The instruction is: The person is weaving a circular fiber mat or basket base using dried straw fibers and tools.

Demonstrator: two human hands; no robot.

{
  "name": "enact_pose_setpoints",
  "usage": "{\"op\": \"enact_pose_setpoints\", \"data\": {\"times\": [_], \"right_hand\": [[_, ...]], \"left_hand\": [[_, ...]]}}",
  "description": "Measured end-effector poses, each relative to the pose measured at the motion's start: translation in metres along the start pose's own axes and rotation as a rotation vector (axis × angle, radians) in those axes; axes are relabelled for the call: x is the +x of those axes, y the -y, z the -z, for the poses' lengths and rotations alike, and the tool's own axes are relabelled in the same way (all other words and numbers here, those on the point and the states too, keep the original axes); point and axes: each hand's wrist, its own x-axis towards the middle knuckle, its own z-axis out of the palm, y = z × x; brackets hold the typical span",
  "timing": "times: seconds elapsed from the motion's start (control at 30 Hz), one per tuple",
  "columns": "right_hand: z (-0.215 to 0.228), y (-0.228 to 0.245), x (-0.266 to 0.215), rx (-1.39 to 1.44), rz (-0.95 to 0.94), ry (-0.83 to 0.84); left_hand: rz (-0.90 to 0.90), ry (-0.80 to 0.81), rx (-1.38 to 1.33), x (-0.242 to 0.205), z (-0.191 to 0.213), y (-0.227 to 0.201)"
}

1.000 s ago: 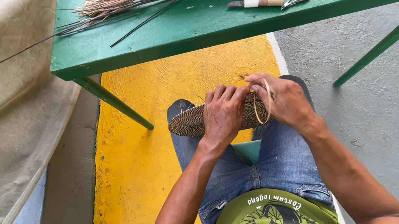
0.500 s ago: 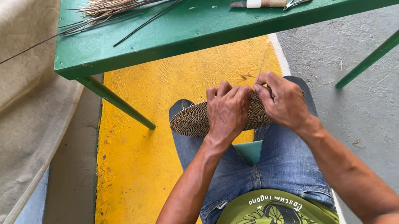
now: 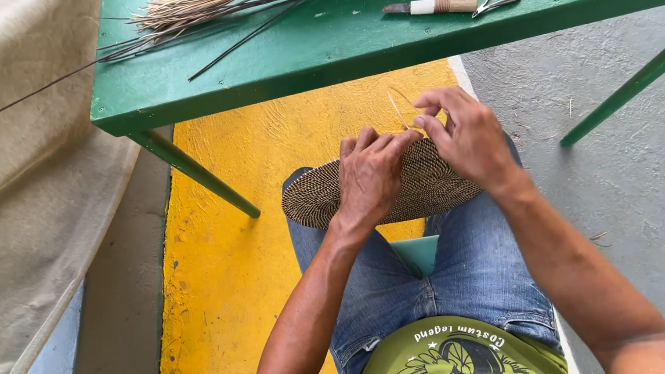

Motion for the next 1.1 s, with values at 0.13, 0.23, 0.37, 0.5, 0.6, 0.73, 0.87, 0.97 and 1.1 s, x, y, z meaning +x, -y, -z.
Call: {"op": "enact_pose_setpoints", "data": {"times": [0.13,0.23,0.37,0.5,0.6,0.73,0.87,0.97,1.1], "right_hand": [[-0.023,-0.003,-0.032,-0.167,0.122,-0.212],[-0.029,0.012,-0.034,-0.139,0.249,-0.322],[-0.037,0.013,-0.033,-0.124,0.239,-0.35],[-0.016,0.029,-0.036,0.042,0.247,-0.345],[0.035,0.075,-0.039,0.329,0.224,-0.313],[0.044,0.084,-0.042,0.599,0.186,-0.272],[0.023,0.084,-0.064,0.613,0.165,-0.156],[0.047,0.096,-0.079,0.574,0.222,-0.164],[0.119,0.135,-0.107,0.571,0.292,-0.471]], "left_hand": [[0.103,0.06,-0.107,0.008,0.011,-0.005],[0.091,0.018,-0.11,0.008,0.015,-0.008],[0.11,0.035,-0.126,0.007,0.01,-0.004],[0.1,0.024,-0.095,0.008,0.012,-0.004],[0.108,0.021,-0.077,0.014,0.014,-0.004],[0.125,0.021,-0.108,0.01,0.007,-0.001],[0.16,0.081,-0.085,0.011,0.001,0.004],[0.123,0.042,-0.098,0.013,-0.004,0.009],[0.141,0.066,-0.079,0.012,-0.005,0.007]]}}
